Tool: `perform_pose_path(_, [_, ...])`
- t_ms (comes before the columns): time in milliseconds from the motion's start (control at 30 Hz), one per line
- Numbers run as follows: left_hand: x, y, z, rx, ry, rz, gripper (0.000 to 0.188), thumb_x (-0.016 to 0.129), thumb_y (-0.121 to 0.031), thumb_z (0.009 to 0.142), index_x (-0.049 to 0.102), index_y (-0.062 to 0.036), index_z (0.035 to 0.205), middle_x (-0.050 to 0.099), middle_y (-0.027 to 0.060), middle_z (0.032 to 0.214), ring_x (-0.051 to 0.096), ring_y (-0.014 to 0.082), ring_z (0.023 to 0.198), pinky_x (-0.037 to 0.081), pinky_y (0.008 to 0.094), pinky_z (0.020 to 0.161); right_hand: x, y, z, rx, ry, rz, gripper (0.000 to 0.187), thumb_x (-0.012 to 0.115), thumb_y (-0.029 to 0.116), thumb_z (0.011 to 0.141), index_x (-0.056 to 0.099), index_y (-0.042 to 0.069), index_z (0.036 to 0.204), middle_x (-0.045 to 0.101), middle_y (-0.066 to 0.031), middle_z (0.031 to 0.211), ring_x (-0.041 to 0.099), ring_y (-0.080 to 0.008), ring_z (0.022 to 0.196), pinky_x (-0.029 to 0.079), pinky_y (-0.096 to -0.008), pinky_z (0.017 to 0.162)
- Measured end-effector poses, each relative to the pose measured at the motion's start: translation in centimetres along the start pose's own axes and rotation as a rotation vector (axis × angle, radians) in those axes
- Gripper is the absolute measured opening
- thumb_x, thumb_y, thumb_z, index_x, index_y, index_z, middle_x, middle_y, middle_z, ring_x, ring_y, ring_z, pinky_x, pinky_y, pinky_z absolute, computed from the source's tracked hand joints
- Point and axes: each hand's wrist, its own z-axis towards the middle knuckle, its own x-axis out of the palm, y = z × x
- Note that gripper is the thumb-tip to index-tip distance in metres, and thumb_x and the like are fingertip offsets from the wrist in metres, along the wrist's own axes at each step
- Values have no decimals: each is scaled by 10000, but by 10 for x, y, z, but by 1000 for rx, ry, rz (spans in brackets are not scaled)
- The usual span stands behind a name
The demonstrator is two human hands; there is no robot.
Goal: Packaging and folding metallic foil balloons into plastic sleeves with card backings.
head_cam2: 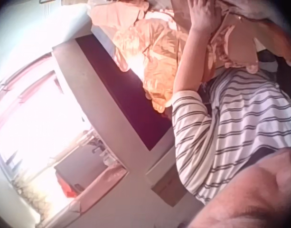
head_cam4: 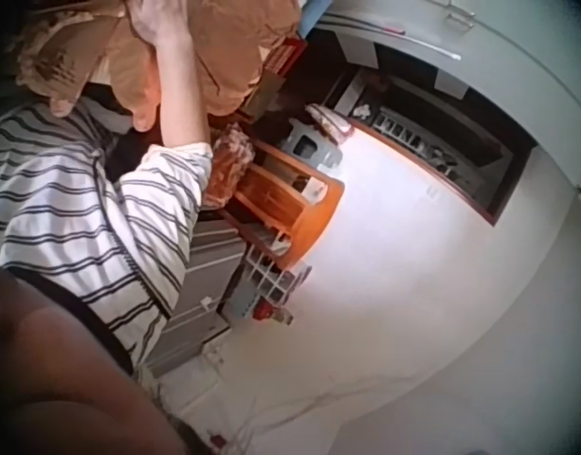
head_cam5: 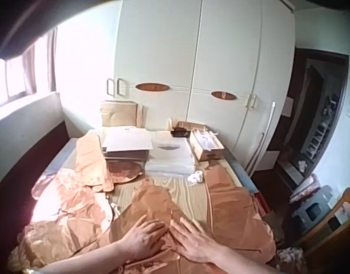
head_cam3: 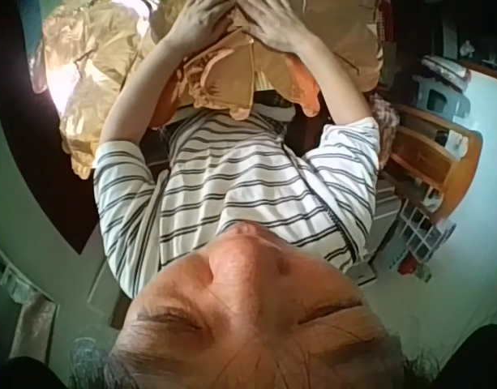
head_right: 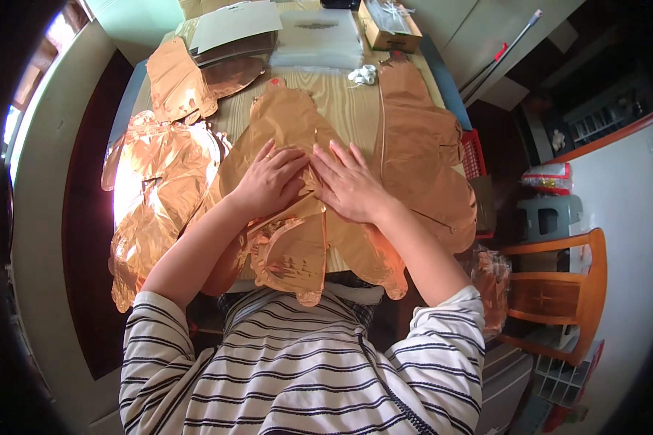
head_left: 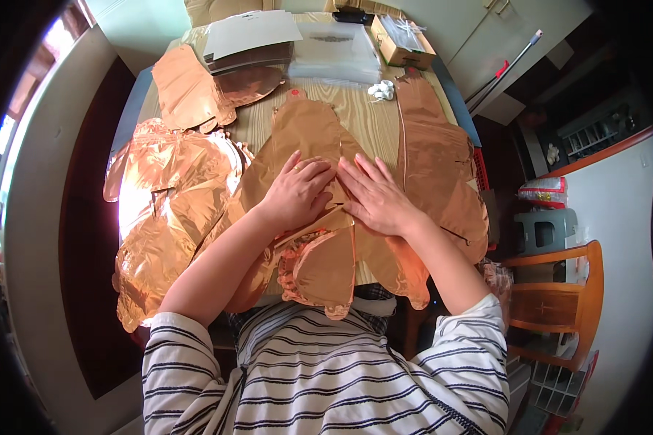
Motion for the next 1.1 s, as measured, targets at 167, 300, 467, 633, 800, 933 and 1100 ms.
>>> perform_pose_path(167, [-7,-2,3,-30,45,-14,384,669,-224,886,649,-79,1240,615,91,1286,547,264,1289,303,566,1185,-12,10,-15,-32,28,-45,643,503,447,1025,407,75,1540,373,-126,1606,271,-368,1503,143,-558,1240])
perform_pose_path(300, [-17,-6,17,-57,120,-1,339,673,-215,898,663,-78,1209,630,101,1273,556,275,1276,291,581,1188,-12,9,-14,-41,22,-61,615,476,456,1040,430,84,1527,392,-116,1596,305,-365,1490,156,-568,1238])
perform_pose_path(467, [-3,-3,33,76,33,26,357,671,-207,909,652,-69,1238,632,114,1294,565,295,1268,308,578,1179,-10,6,-11,-55,2,-78,596,519,426,1021,463,67,1493,428,-126,1565,334,-389,1464,191,-578,1222])
perform_pose_path(633, [7,9,29,50,1,-55,420,682,-220,910,628,-50,1290,617,122,1334,556,313,1284,345,569,1154,-9,8,-15,-33,-41,-16,532,519,400,1026,520,63,1438,432,-150,1552,325,-396,1465,200,-577,1216])
perform_pose_path(800, [8,9,23,27,3,-67,450,681,-232,912,618,-48,1318,601,131,1364,535,331,1308,349,552,1156,-49,39,-61,-22,-232,135,387,638,337,958,677,51,1216,555,-170,1424,474,-375,1350,322,-549,1160])
perform_pose_path(933, [7,13,23,7,71,-96,517,628,-358,960,579,-47,1371,576,151,1398,500,339,1348,287,565,1192,-49,85,-141,553,-717,314,153,721,121,872,643,36,771,637,-84,793,627,-260,724,502,-380,665])
perform_pose_path(1100, [-19,-6,20,48,113,1,780,488,-651,959,485,-58,1466,452,203,1511,357,367,1461,134,586,1235,-20,101,-205,1142,-507,395,360,710,289,943,596,24,729,535,-55,657,511,-174,584,403,-339,551])
